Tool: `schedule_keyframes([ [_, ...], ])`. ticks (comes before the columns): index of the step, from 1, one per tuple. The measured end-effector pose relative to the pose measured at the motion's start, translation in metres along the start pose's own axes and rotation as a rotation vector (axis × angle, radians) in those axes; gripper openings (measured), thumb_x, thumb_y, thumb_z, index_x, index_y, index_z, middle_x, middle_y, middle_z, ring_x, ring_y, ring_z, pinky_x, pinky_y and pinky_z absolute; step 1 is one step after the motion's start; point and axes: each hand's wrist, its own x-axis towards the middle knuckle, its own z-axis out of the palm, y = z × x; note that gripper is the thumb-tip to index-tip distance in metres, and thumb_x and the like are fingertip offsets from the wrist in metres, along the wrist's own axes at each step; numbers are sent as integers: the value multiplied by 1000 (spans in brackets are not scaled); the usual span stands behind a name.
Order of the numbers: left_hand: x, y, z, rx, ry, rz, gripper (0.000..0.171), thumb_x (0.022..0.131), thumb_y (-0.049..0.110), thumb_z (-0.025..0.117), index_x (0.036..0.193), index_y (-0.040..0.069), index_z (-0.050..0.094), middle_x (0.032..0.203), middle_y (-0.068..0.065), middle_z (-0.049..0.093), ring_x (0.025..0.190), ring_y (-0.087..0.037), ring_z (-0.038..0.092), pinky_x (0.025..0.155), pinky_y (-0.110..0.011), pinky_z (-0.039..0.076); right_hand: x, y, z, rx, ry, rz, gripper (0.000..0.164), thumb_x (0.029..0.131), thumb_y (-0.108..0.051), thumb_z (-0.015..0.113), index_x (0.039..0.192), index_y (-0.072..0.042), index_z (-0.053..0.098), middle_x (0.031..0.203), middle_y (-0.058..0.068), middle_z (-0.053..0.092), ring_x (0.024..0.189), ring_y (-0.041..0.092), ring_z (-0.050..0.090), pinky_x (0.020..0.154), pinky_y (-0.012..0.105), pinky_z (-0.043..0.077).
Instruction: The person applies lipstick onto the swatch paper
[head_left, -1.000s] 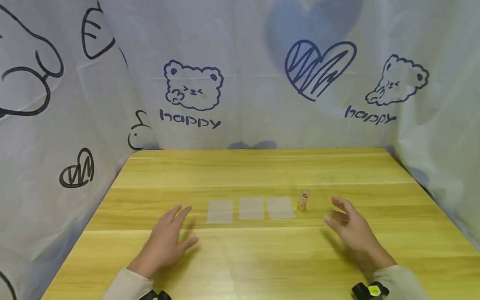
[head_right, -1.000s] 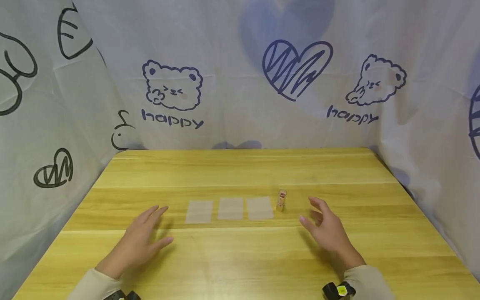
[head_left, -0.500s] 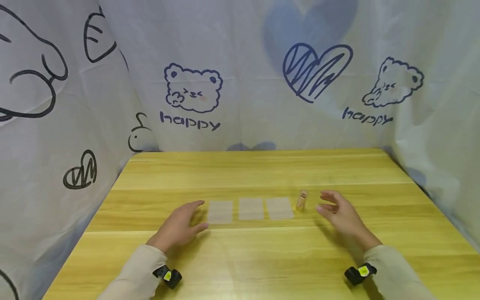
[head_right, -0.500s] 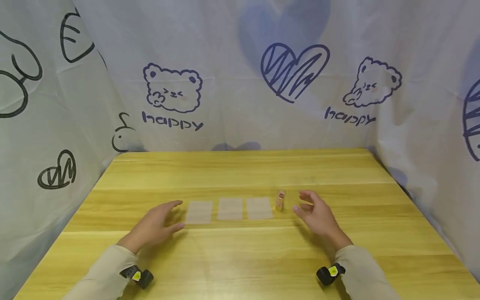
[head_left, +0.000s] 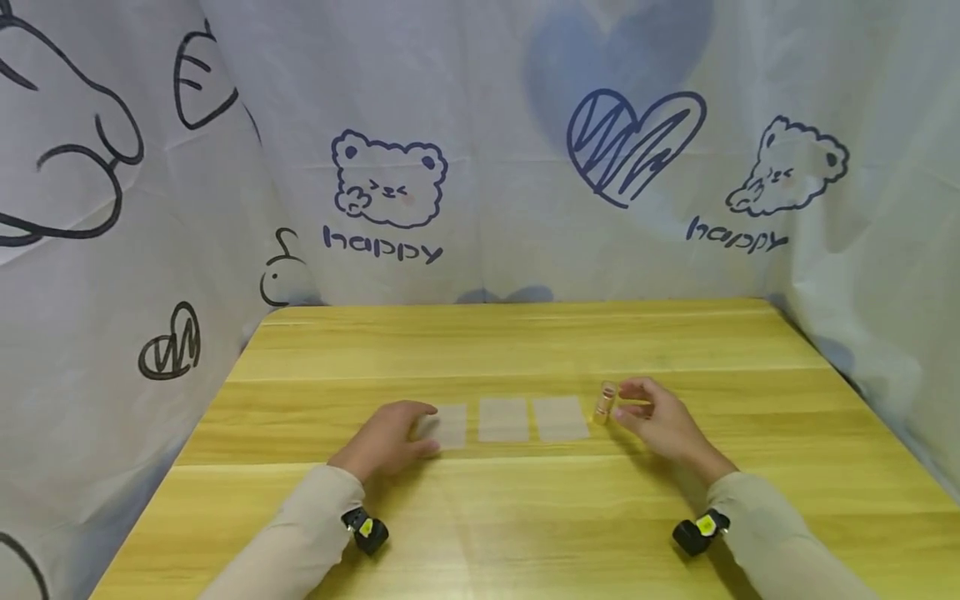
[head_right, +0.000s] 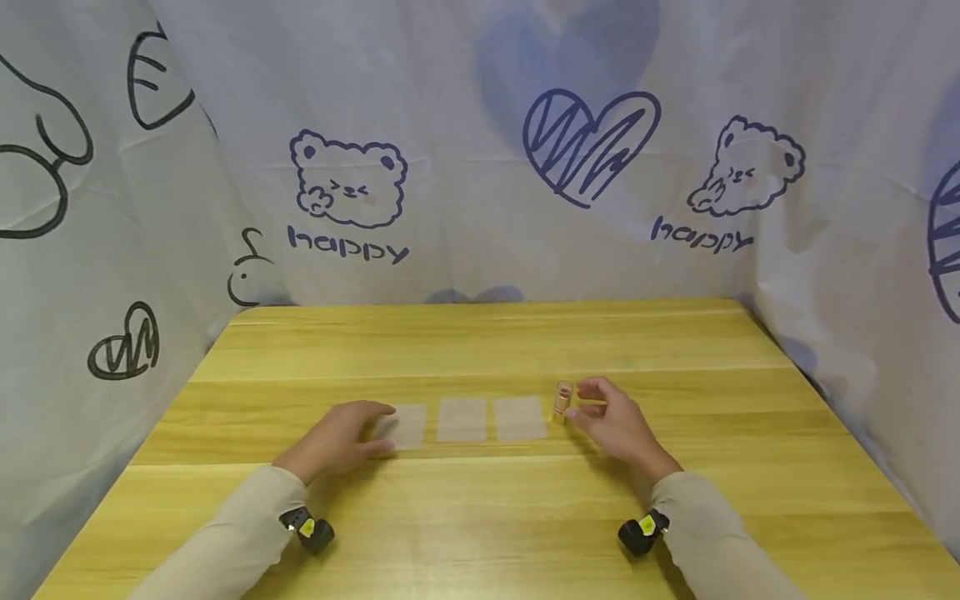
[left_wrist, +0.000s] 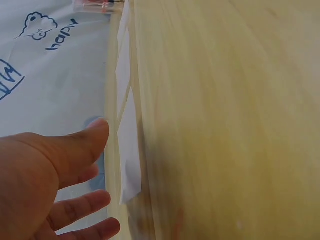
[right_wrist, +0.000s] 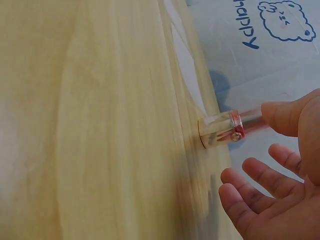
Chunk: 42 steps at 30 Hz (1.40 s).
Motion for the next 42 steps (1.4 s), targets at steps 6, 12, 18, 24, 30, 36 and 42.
schedule_keyframes([
  [6,10,3,4,32,-25,0,50,86,27,76,127,4,61,127,-13,61,121,-32,53,103,-46,40,7,0,6,-33,12,-16,42,94,-22,67,126,1,52,125,22,55,110,40,59,91,47,50],
  [12,16,7,4,79,-34,33,45,86,25,76,124,3,64,124,-13,63,119,-33,54,103,-45,40,12,1,10,-34,12,-48,35,92,-16,70,119,0,55,118,18,59,107,37,61,91,44,51],
  [18,17,13,3,86,-44,34,37,86,23,76,118,5,68,120,-11,65,116,-31,56,101,-44,43,15,0,12,-43,20,-34,28,91,-15,71,111,-2,56,109,12,61,105,34,62,90,42,51],
  [24,17,14,4,101,-66,26,30,84,18,78,112,7,71,117,-9,66,116,-31,57,100,-44,44,18,-3,13,-65,21,-39,27,89,-11,72,108,-2,56,102,11,62,101,33,63,89,44,52],
  [30,17,11,7,105,-63,35,29,83,15,78,111,7,72,116,-10,66,115,-31,57,99,-44,44,19,-3,15,-101,17,-66,22,89,-12,72,103,-2,58,97,8,63,97,31,64,84,43,53],
  [36,17,8,8,107,-55,34,29,83,15,79,110,6,72,115,-10,67,115,-31,58,99,-43,45,19,-4,17,-105,0,-68,16,90,-12,71,98,-4,59,97,7,64,97,32,65,82,42,54],
  [42,14,7,6,101,-54,29,29,83,15,79,110,7,72,115,-9,67,114,-31,58,99,-43,45,20,-5,19,-116,-12,-62,14,90,-12,70,98,-5,60,97,6,65,96,30,65,80,41,54],
])
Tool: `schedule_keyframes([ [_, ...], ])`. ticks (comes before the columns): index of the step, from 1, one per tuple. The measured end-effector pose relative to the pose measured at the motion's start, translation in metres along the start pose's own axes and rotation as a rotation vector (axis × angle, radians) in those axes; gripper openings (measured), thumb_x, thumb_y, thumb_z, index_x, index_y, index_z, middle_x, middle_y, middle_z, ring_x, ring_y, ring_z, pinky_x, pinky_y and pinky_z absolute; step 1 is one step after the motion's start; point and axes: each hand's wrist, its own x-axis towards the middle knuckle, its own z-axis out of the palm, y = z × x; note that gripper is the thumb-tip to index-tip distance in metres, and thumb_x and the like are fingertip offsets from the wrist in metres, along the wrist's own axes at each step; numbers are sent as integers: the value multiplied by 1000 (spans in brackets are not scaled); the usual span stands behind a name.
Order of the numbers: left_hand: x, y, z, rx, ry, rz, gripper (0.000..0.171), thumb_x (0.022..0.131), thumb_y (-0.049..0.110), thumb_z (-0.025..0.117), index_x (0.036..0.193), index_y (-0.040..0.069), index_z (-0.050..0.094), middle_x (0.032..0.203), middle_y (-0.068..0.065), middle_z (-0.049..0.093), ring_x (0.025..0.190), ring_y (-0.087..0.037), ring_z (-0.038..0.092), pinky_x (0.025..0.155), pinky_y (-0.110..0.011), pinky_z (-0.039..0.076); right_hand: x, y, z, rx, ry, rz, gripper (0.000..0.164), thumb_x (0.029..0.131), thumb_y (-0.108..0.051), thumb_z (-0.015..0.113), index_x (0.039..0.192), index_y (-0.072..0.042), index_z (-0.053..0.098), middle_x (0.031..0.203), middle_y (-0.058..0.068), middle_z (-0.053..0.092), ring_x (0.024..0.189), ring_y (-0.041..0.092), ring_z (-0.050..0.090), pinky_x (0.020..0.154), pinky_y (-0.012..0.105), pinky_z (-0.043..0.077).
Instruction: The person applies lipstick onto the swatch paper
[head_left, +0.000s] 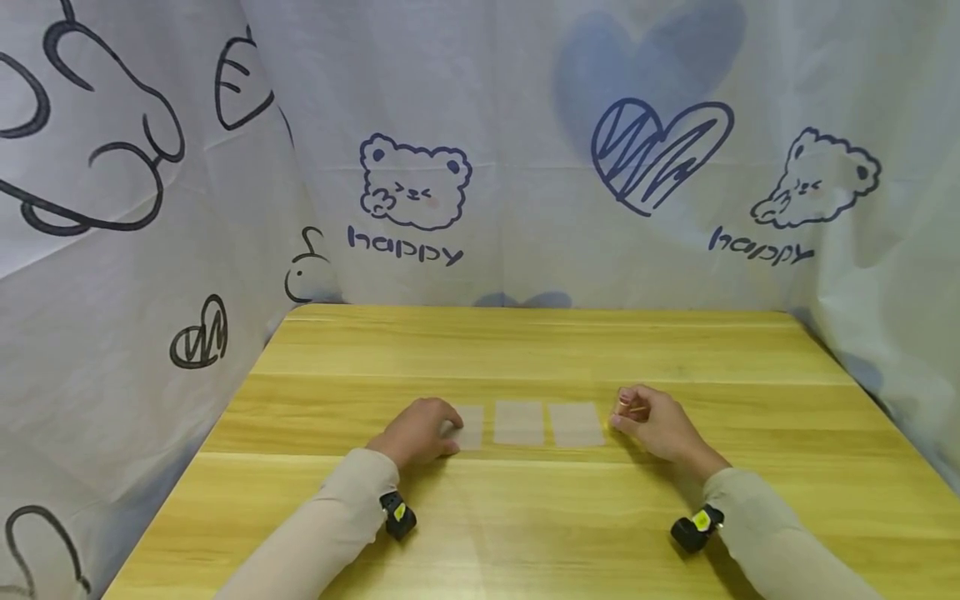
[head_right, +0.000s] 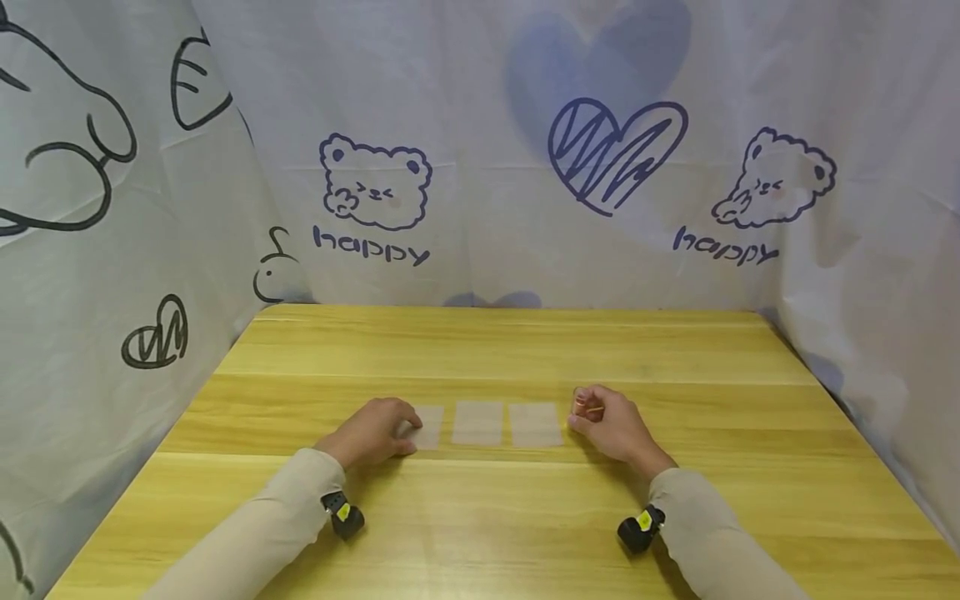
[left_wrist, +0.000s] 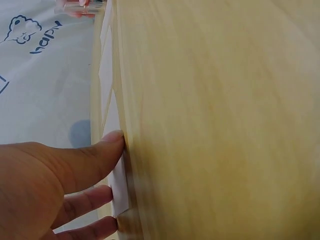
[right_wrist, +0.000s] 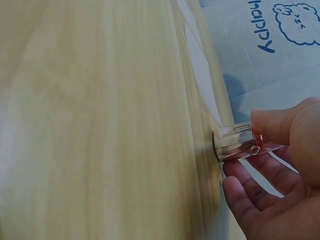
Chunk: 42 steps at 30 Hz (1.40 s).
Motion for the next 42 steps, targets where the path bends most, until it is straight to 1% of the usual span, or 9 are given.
schedule_keyframes([
  [4,-1,1,-1,-2,-12,0,29,84,16,78,111,8,72,116,-9,67,115,-31,58,99,-44,45,-1,-1,-1,1,-3,10,15,91,-14,70,100,-5,61,98,6,66,97,30,64,82,43,53],
  [11,0,-1,0,-1,-7,-5,25,87,18,75,110,9,73,114,-7,68,113,-29,59,97,-43,46,-1,-4,-5,10,-5,48,13,91,-14,69,98,-8,60,100,7,65,99,30,63,81,40,54],
  [16,1,-2,0,2,-5,-3,23,88,17,74,110,9,73,114,-7,67,113,-29,59,97,-44,46,-1,-6,-7,9,-10,31,12,92,-14,68,98,-7,60,111,13,62,101,30,63,82,41,54],
  [17,1,-2,1,4,-5,-3,23,88,17,74,110,9,73,114,-7,67,113,-29,59,97,-44,46,-1,-7,-7,7,-9,28,11,92,-14,68,98,-8,60,111,13,62,100,30,63,83,42,53],
  [24,2,-1,1,17,0,-3,22,88,17,74,109,9,73,114,-7,68,113,-29,59,97,-43,46,0,-12,-12,-12,-15,-6,15,93,-17,68,101,-7,60,101,8,65,96,29,63,83,46,52],
  [32,2,3,-3,25,2,2,23,89,21,73,109,10,73,113,-7,68,112,-29,59,96,-43,47,0,-16,-16,-24,-11,-36,13,93,-16,68,100,-7,61,101,8,65,95,27,64,83,45,52],
  [37,2,8,-9,7,8,2,28,90,23,71,114,9,71,116,-9,67,112,-30,59,95,-44,47,1,-23,-19,-32,-19,-36,11,93,-16,68,97,-8,61,104,10,64,94,27,64,82,45,53],
  [39,3,10,-11,5,11,19,30,91,23,71,116,7,70,117,-10,66,113,-30,58,96,-44,47,0,-25,-20,-41,-19,-34,11,92,-16,68,97,-8,61,104,10,64,93,27,64,81,44,53],
  [42,5,16,-14,-11,21,52,31,91,22,70,118,6,68,118,-12,65,115,-31,57,97,-45,45,0,-28,-22,-55,-20,-52,16,92,-14,68,103,-6,61,103,11,64,92,27,65,80,43,54],
])
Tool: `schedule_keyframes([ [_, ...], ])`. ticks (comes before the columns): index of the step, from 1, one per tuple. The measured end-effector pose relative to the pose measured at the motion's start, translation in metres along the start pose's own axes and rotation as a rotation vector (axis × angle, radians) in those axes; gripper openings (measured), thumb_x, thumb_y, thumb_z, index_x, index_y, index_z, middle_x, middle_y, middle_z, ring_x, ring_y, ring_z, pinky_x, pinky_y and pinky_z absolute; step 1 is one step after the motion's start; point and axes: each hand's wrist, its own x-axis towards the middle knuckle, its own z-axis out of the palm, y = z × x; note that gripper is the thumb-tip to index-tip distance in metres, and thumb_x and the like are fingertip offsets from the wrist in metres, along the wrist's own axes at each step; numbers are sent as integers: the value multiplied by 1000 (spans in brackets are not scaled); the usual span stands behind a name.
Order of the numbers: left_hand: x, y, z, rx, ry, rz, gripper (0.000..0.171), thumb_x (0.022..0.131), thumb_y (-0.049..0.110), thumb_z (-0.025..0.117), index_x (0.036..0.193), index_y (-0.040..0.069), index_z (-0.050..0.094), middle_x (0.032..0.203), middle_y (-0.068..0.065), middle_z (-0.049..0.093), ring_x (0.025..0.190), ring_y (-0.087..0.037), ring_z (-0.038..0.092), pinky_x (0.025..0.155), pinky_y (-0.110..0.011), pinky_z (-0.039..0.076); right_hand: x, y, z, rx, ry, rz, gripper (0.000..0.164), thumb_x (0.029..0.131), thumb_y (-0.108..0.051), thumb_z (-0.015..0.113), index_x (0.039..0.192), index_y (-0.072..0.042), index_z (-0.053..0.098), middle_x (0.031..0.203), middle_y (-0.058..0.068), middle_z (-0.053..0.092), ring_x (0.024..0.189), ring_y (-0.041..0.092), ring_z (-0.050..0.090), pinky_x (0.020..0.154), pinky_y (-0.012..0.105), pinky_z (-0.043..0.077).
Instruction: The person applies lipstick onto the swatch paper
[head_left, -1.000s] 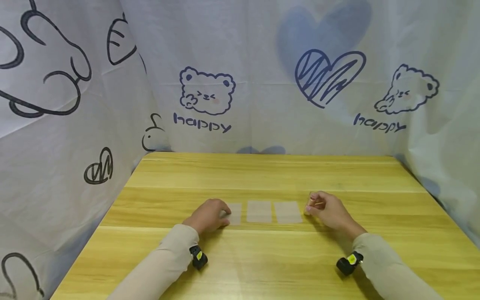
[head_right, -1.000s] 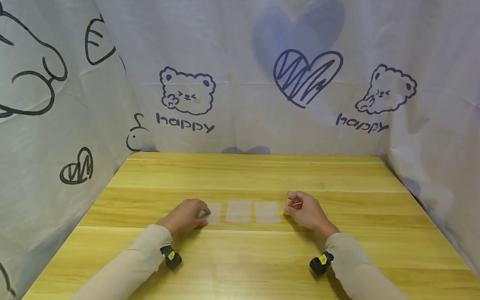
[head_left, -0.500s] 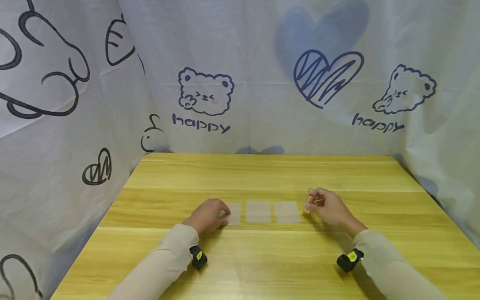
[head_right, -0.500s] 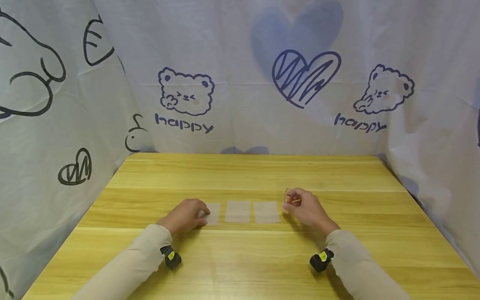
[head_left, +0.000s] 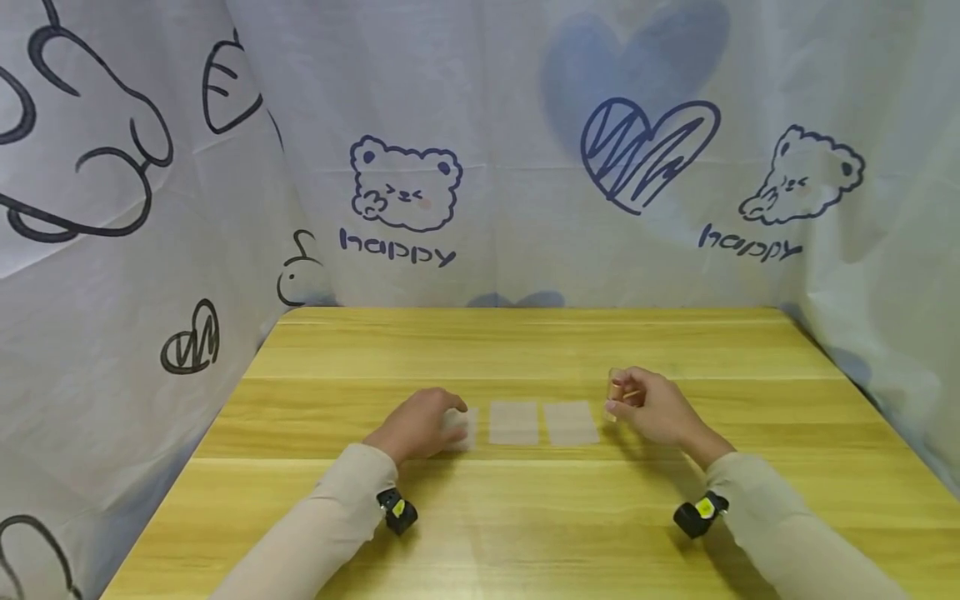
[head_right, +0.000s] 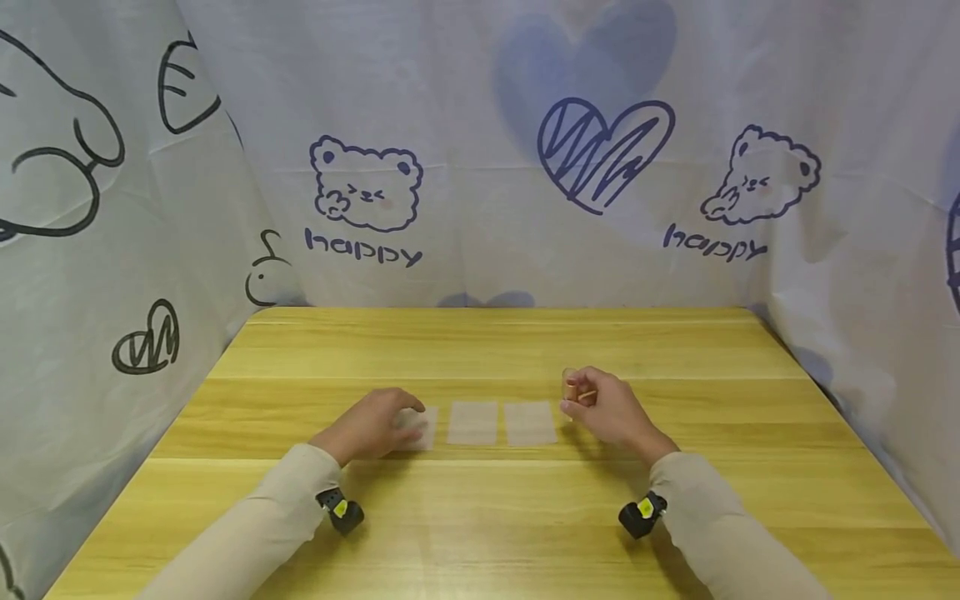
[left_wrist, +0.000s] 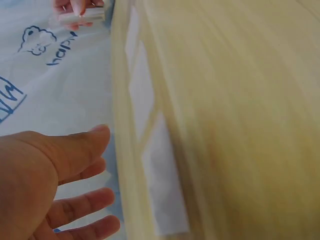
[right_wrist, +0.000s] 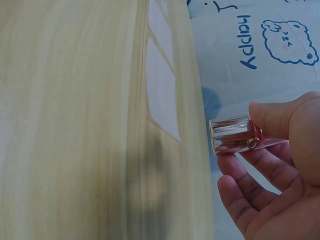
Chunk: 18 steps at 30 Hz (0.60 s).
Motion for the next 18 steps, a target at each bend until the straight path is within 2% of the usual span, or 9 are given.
schedule_keyframes([
  [7,0,17,-8,-44,50,56,36,92,22,69,123,5,64,123,-12,62,119,-31,55,100,-44,43,-1,-7,-3,-27,-2,-36,25,90,-13,70,110,-2,59,102,11,64,88,24,64,76,40,55],
  [11,0,26,-10,-76,66,84,40,93,23,68,128,5,60,128,-12,59,122,-32,52,101,-46,42,-1,-11,-2,-27,-8,-77,27,90,-11,70,114,-2,61,97,7,65,84,20,63,73,37,54],
  [18,1,38,-9,-102,73,126,43,93,24,68,130,6,59,130,-12,58,121,-32,53,100,-47,43,-3,-17,-1,-53,-53,-131,28,91,-12,70,118,-7,65,96,3,68,77,14,59,64,30,50],
])
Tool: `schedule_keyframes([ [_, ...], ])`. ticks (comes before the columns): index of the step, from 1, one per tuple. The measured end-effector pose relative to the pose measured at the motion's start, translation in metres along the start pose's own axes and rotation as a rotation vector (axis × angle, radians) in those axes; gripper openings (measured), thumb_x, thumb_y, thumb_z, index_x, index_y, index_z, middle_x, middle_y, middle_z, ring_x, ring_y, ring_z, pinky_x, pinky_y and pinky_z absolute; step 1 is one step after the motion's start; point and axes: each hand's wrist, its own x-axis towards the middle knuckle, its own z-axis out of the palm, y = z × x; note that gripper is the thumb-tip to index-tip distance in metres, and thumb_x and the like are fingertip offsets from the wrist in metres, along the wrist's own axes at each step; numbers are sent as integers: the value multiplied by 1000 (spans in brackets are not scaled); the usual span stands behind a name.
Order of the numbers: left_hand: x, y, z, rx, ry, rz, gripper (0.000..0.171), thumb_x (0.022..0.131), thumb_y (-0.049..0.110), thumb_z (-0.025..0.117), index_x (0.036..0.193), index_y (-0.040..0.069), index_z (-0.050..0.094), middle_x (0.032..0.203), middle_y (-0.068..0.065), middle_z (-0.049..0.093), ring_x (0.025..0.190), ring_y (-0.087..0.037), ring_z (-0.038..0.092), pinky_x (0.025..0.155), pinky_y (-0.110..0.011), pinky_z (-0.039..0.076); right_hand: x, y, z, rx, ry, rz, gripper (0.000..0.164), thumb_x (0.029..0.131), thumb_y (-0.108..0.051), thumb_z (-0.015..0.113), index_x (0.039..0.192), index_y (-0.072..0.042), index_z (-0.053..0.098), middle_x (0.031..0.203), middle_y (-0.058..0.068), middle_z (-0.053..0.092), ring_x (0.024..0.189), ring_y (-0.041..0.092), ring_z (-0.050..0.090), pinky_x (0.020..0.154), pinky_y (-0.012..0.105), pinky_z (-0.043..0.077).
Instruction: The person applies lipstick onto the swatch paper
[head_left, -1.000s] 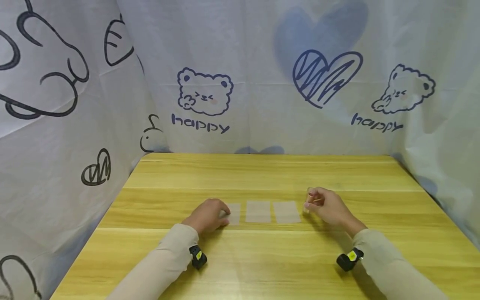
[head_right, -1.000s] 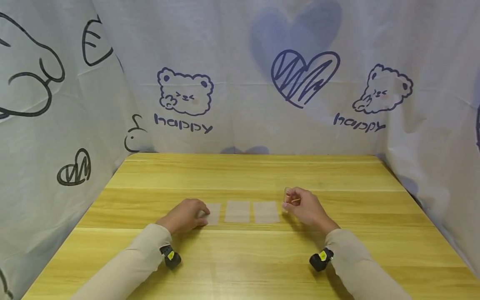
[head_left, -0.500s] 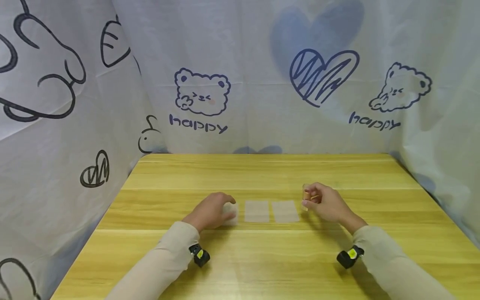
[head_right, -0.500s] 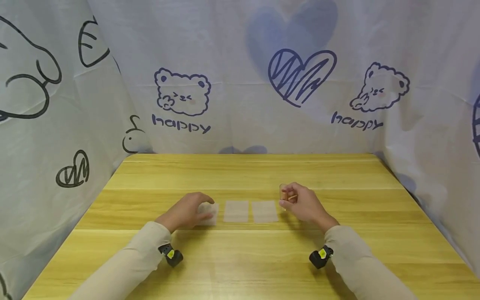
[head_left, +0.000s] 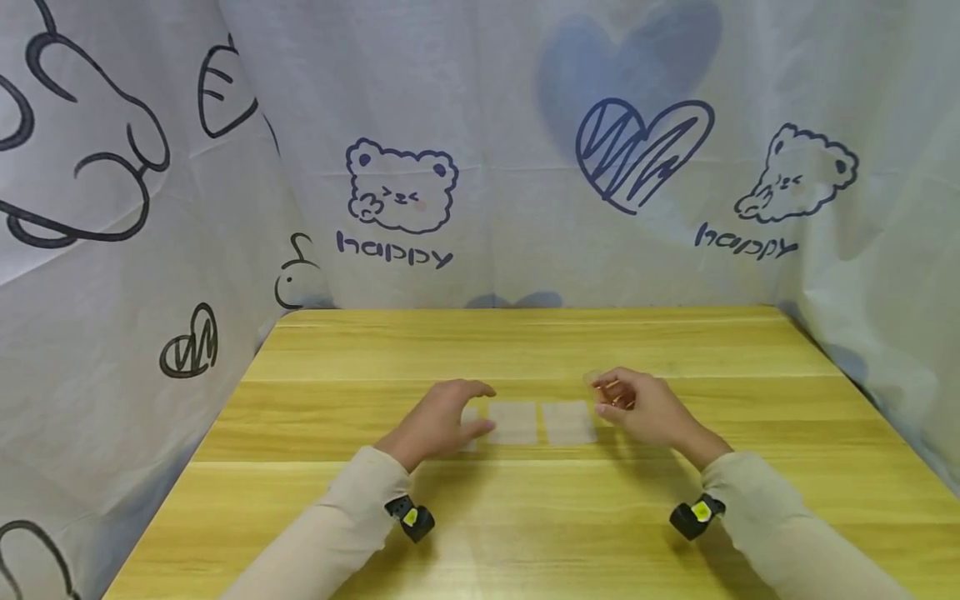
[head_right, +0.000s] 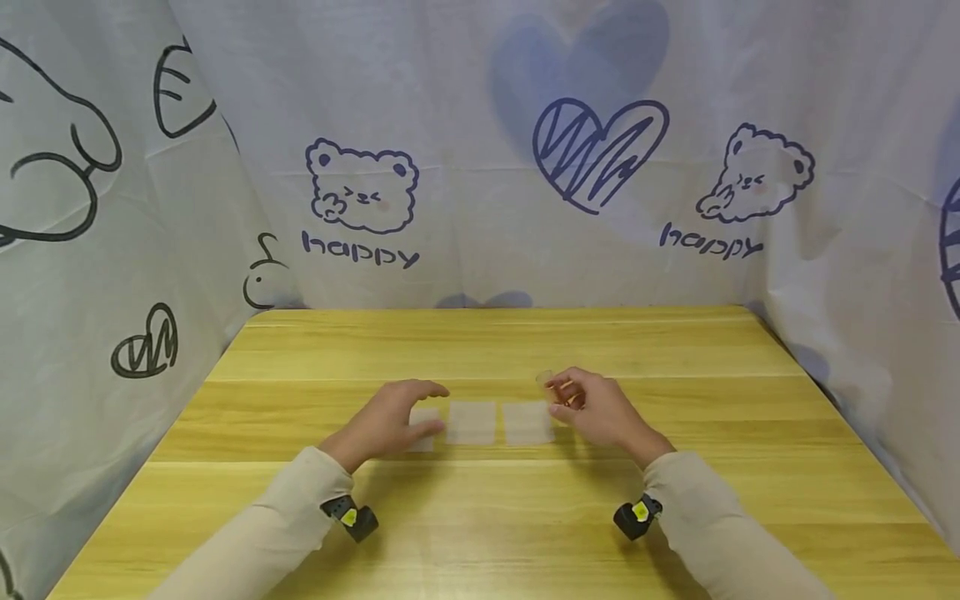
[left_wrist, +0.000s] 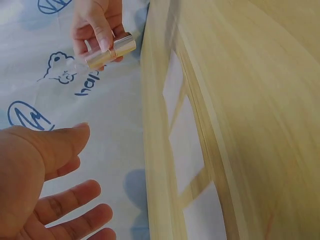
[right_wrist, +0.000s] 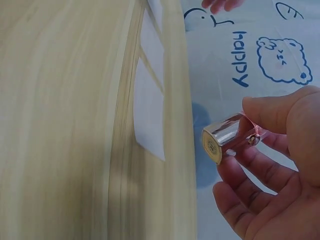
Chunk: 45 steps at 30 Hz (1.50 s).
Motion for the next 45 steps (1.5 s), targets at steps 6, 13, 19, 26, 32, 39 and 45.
schedule_keyframes([
  [6,0,7,3,-40,28,25,43,93,22,68,131,5,58,129,-12,59,113,-32,58,93,-45,48,2,-7,2,-30,-40,-18,26,89,-12,72,114,-9,68,92,-1,66,75,12,58,62,29,50],
  [13,1,13,5,-73,29,47,42,94,22,67,131,4,57,123,-15,62,106,-30,62,88,-42,52,3,-16,4,-9,-83,-46,23,89,-11,72,111,-12,70,90,-1,65,73,11,59,62,27,51],
  [19,2,17,6,-57,5,58,41,94,23,67,131,6,57,122,-14,62,104,-27,63,87,-40,52,4,-23,6,-13,-144,-78,25,90,-11,71,115,-12,70,96,2,66,81,13,63,68,27,54],
  [26,5,20,6,-47,8,56,43,94,23,67,132,6,56,123,-12,62,104,-25,63,87,-39,52,7,-29,8,-23,-155,-136,23,89,-14,72,112,-11,70,87,-4,63,78,10,61,63,27,51],
  [32,7,21,7,-45,-3,61,46,93,24,68,134,6,55,123,-12,62,104,-25,63,87,-38,52,8,-34,10,-30,-169,-164,21,89,-17,73,108,-8,70,81,-8,60,71,7,56,59,27,47],
  [39,10,25,9,-34,-8,62,49,91,24,70,135,8,55,123,-10,62,103,-22,63,86,-35,53,11,-39,14,-21,-187,-141,19,89,-20,73,104,-9,70,79,-9,59,68,10,52,59,26,47],
  [45,11,28,10,-57,-9,80,48,90,21,72,133,6,56,122,-13,62,101,-24,64,85,-36,53,12,-43,15,-10,-187,-178,18,89,-18,73,102,-5,71,80,-7,62,66,9,51,58,25,47],
])
